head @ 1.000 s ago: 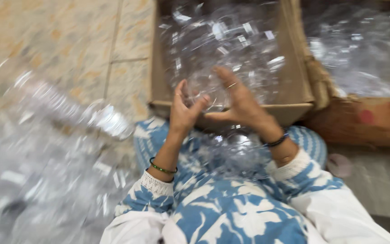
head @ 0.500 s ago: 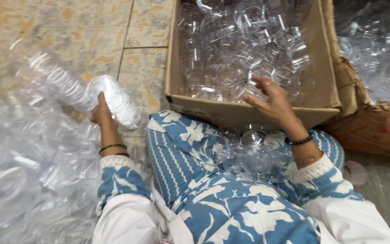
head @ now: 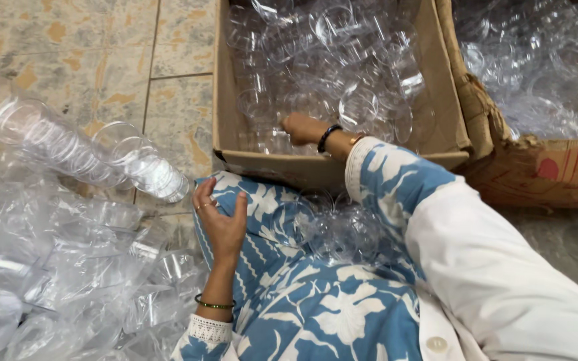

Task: The person sits on the floor and stacks clear plastic cups into tall columns by nesting them one at a time, then places the finished stacks into cardboard boxes alongside other pre-made stacks. They repeatedly take loose cups from a box, press them together, and set completed stacks on the floor or into the boxes.

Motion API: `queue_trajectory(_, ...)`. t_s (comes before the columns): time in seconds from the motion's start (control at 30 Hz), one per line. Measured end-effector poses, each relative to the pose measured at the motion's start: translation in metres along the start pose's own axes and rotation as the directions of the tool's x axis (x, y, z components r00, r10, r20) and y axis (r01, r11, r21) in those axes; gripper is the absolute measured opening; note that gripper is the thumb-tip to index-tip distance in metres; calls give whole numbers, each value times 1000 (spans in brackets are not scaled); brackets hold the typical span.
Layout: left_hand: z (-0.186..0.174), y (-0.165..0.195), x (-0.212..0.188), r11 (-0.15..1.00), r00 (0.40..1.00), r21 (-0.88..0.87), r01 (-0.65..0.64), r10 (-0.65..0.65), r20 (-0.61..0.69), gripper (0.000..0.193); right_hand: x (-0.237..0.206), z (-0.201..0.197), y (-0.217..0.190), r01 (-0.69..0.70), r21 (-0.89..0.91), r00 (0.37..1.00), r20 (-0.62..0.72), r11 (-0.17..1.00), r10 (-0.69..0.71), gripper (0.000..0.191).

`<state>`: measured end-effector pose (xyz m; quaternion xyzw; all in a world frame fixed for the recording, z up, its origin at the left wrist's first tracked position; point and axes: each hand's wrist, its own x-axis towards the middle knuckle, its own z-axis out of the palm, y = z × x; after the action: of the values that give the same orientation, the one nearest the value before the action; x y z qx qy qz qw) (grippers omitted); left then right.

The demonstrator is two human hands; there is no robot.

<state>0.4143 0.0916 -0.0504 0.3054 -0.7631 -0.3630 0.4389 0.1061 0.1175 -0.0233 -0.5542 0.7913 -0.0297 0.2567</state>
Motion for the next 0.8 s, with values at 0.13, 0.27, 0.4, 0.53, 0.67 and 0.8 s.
queue_trajectory(0.13, -7, 34, 15, 998, 996, -57, 7, -3, 85, 65, -34, -25, 30, -9, -134, 865, -499, 991, -59, 20)
queue_trajectory(0.27, -4, 76, 24, 940, 955, -331, -79, 166, 244, 96, -137, -45, 25, 423, 615, 724, -671, 666, 160, 17)
queue_trajectory(0.4, 22, 119, 6, 507, 834, -797, 328, 241, 496, 120, -210, 19, -33, 439, 808, 885, -465, 392, -33, 30)
queue_trajectory(0.53, 23, 122, 10, 292, 832, -821, 491, 123, 542, 113, -231, 65, -40, 492, 750, 783, -603, 442, 153, 45)
queue_trajectory(0.67, 9, 99, 24, -165, 639, -618, 768, 151, 754, 99, -234, 122, -56, 120, -51, 889, -439, 991, -130, 79)
queue_trajectory(0.8, 8, 86, 9, -252, 550, -509, 823, 127, 826, 87, -245, 140, -43, 101, 38, 858, -509, 994, -68, 37)
